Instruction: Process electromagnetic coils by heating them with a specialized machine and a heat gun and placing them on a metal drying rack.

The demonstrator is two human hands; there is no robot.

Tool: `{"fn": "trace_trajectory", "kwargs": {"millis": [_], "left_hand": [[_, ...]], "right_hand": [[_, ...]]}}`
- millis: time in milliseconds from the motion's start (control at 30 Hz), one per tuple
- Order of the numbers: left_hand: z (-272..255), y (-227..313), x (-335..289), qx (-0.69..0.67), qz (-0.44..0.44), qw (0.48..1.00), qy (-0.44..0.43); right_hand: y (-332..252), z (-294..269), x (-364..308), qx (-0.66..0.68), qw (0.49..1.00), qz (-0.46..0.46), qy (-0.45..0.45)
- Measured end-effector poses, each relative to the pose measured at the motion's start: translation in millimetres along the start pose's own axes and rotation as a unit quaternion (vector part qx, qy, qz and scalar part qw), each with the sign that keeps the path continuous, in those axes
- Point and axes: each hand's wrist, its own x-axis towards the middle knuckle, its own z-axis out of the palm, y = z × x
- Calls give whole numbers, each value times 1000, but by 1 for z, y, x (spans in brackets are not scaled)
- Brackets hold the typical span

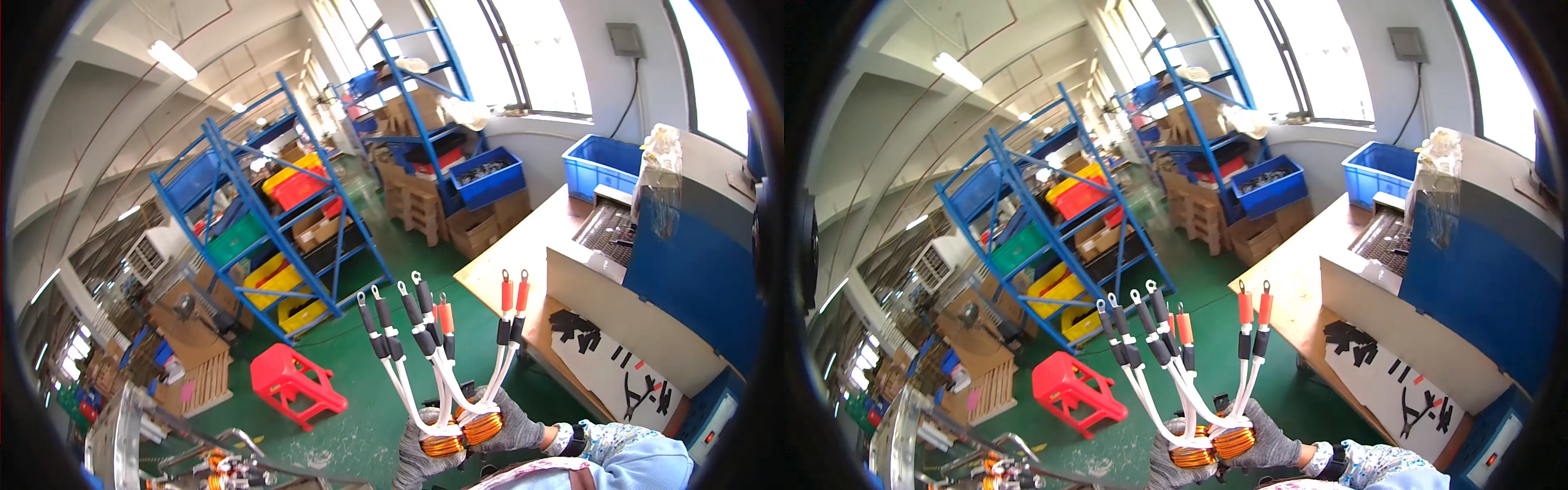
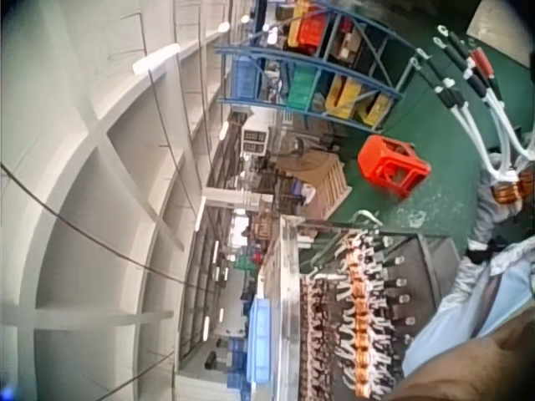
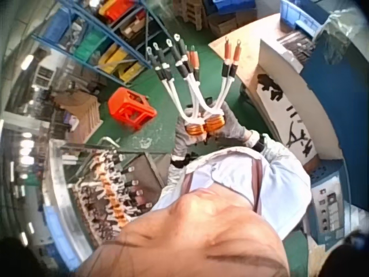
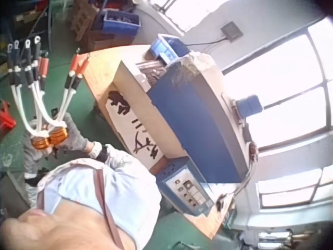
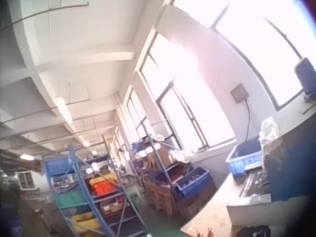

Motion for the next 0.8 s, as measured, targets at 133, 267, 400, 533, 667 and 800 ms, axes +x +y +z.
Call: {"fn": "trace_trajectory", "kwargs": {"millis": [133,267,400,533,667,800], "left_hand": [[-14,-30,55,60,40,995,-67],[-2,-40,118,-10,-1,993,-116],[19,-63,188,5,27,981,-195],[53,-81,271,14,45,965,-256],[90,-85,356,30,13,953,-302],[137,-85,433,46,41,932,-356]], "right_hand": [[1,-13,26,7,997,18,76],[23,-41,46,18,989,33,145],[42,-85,71,25,983,24,180],[92,-143,95,-53,967,-8,248],[99,-197,134,23,953,5,303],[101,-255,162,41,929,-2,368]]}}
